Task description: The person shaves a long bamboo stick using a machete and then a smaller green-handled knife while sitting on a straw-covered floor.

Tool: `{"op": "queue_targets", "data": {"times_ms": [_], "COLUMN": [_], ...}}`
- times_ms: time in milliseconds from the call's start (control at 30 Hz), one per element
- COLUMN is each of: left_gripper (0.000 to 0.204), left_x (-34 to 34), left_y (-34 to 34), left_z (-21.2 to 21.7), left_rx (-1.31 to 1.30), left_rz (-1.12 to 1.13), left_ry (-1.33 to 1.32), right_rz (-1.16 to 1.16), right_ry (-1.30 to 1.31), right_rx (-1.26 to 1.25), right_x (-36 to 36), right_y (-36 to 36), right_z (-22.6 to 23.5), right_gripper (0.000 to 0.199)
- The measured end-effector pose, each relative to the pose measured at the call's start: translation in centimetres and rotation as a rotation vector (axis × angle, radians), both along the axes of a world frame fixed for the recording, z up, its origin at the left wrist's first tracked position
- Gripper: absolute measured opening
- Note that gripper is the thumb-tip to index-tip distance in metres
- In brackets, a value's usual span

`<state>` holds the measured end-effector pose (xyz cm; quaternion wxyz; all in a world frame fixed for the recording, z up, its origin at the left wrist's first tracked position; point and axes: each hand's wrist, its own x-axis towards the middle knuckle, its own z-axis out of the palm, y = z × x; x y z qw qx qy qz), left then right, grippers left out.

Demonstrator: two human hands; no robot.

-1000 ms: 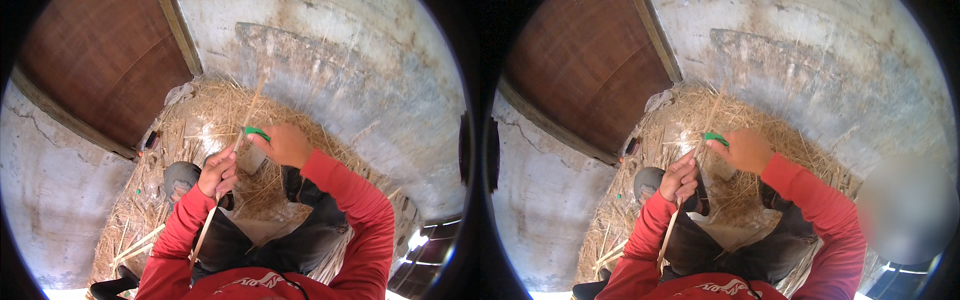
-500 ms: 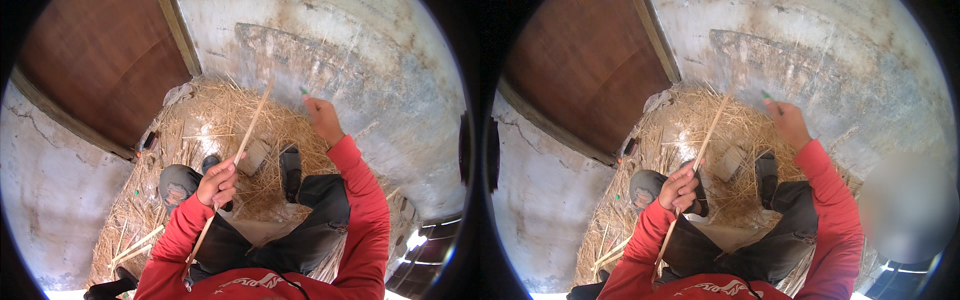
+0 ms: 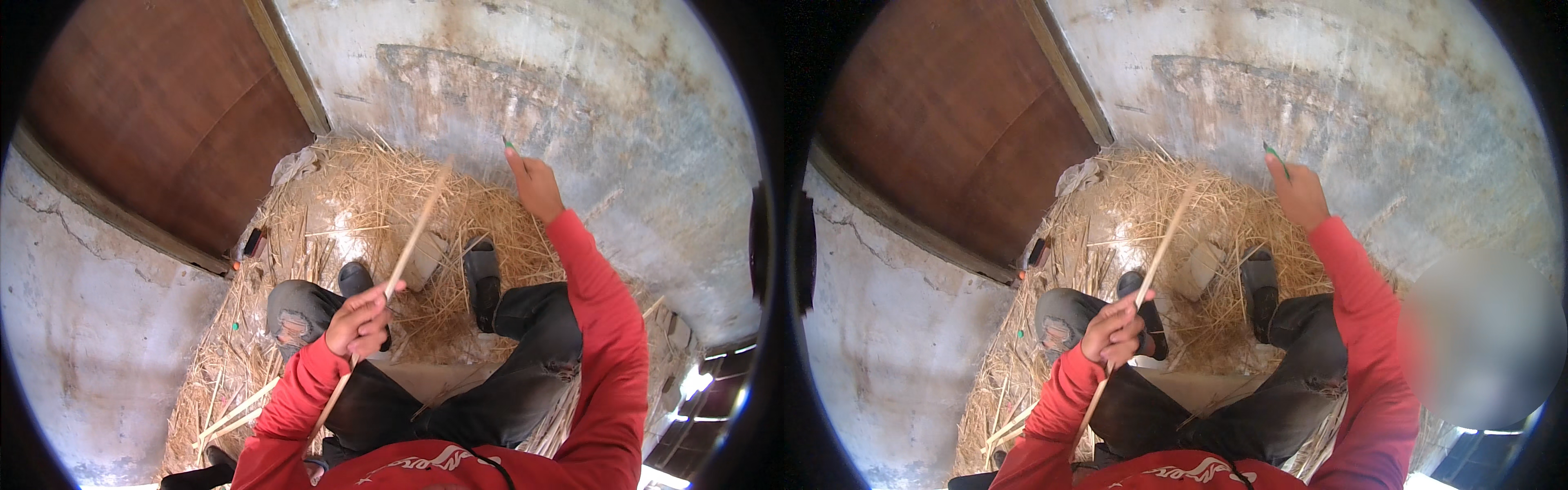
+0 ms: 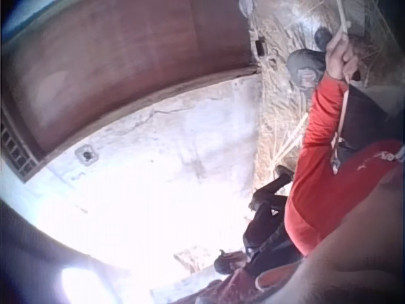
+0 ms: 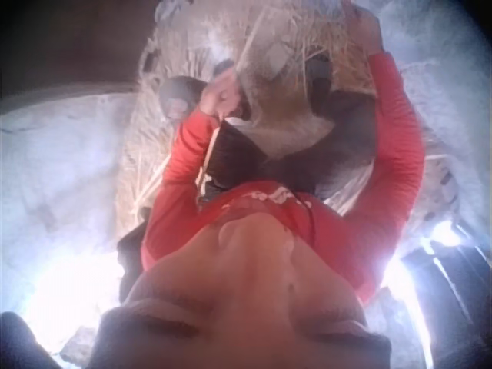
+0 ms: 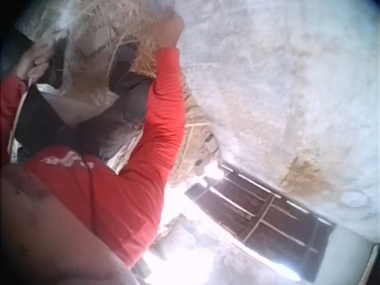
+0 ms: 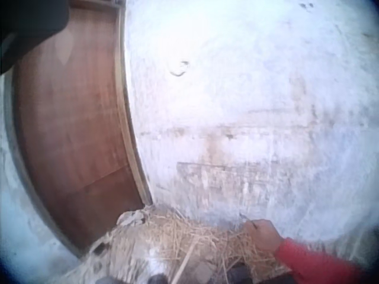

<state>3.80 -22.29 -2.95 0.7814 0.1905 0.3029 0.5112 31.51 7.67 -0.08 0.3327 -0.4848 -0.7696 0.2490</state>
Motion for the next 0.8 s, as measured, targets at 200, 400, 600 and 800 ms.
{"op": "queue_targets", "data": {"times_ms": [200,400,600,800], "left_gripper": [0.045,0.043,0.041,0.042], "left_x": [2.0,3.2,1.9,2.1], "left_y": [1.6,2.2,0.2,-5.2], "left_z": [-0.6,-0.6,-0.1,0.1], "left_rx": [0.096,0.065,0.047,0.296], "left_rz": [0.129,0.233,0.157,0.064], "left_ry": [0.373,0.430,0.482,0.535], "right_rz": [0.245,0.650,0.213,-0.319], "right_ry": [-0.075,-0.428,-0.265,0.062], "right_rx": [-0.045,-0.105,-0.027,0.200], "right_x": [-1.9,-6.3,-6.4,8.4], "right_y": [-6.1,-13.6,-6.5,2.9], "right_z": [1.9,2.8,-1.2,-1.3], "right_gripper": [0.065,0.062,0.066,0.066]}}
